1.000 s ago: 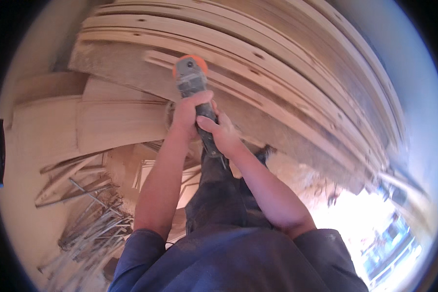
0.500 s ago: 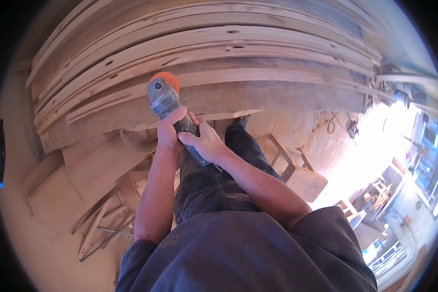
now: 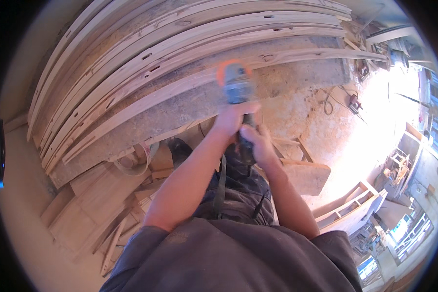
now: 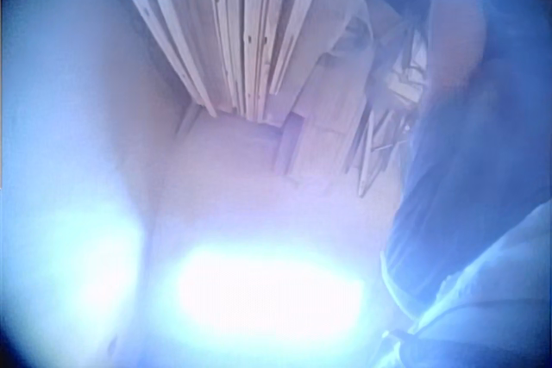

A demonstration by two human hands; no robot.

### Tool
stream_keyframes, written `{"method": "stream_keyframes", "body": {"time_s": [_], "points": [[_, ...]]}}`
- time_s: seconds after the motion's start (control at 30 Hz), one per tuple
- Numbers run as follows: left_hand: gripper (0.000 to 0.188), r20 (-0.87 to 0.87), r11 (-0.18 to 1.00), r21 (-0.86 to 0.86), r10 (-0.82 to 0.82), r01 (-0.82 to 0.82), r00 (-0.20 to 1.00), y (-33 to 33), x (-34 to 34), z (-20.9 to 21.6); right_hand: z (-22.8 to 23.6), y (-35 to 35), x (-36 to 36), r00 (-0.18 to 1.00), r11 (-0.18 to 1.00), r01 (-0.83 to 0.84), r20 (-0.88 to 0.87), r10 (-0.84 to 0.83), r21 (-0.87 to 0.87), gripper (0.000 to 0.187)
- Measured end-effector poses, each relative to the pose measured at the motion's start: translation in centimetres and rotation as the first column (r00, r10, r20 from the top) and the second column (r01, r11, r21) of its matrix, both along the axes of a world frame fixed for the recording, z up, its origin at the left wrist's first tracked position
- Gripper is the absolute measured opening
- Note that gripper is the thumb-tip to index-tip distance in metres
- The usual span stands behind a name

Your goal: The person is using an angle grinder to smooth the edges and surfaces of several long wooden planks. They move the planks one at a time from a stack to a central work area to sand them.

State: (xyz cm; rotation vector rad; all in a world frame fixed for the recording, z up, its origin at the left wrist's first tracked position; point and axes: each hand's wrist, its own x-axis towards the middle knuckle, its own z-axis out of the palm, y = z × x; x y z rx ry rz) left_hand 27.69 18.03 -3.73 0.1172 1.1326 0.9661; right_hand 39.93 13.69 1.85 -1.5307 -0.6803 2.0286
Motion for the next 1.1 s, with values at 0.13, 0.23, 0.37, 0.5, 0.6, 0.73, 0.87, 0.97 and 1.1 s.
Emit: {"method": "stream_keyframes", "body": {"time_s": [0.13,0.23,0.37,0.5,0.6,0.73,0.87,0.97,1.1], "points": [[0.023,-0.127,0.986,0.010,-0.163,0.165,0.979,4.2,3.6,3.3,1.0,1.7,2.9,0.990,0.992,0.119,0.069,-0.122,0.038,0.035],[0.021,-0.076,0.991,0.032,-0.127,0.129,0.989,3.3,2.2,3.1,0.5,1.4,2.3,0.999,0.995,0.027,0.033,-0.030,0.091,0.039],[0.017,-0.029,0.998,0.032,0.048,-0.047,0.998,-0.9,-4.4,3.7,1.7,-0.6,-4.3,0.998,0.996,-0.064,-0.014,0.065,0.067,0.036],[0.014,0.009,0.970,-0.064,0.237,-0.236,0.972,-6.4,-13.7,5.0,1.3,-3.4,-12.5,0.964,0.965,-0.253,-0.061,0.258,0.074,0.037],[0.015,0.032,0.929,-0.057,0.367,-0.364,0.930,-10.9,-20.9,5.0,0.8,-6.2,-19.5,0.926,0.931,-0.361,-0.098,0.365,0.059,0.037],[0.015,0.015,0.822,-0.140,0.559,-0.552,0.829,-17.4,-31.4,4.9,0.4,-10.2,-30.5,0.871,0.874,-0.485,-0.070,0.487,0.041,0.042],[0.017,0.090,0.701,-0.137,0.713,-0.700,0.696,-23.8,-43.3,4.6,0.3,-13.0,-43.4,0.692,0.693,-0.721,-0.038,0.721,0.023,0.067],[0.018,0.113,0.617,-0.104,0.787,-0.780,0.607,-27.7,-51.6,3.7,-2.0,-15.3,-52.4,0.574,0.564,-0.810,0.024,0.818,0.164,0.077],[0.019,0.054,0.509,-0.042,0.861,-0.860,0.506,-31.8,-60.7,5.4,-0.2,-17.9,-63.4,0.464,0.453,-0.852,-0.025,0.886,0.262,0.084]]}}
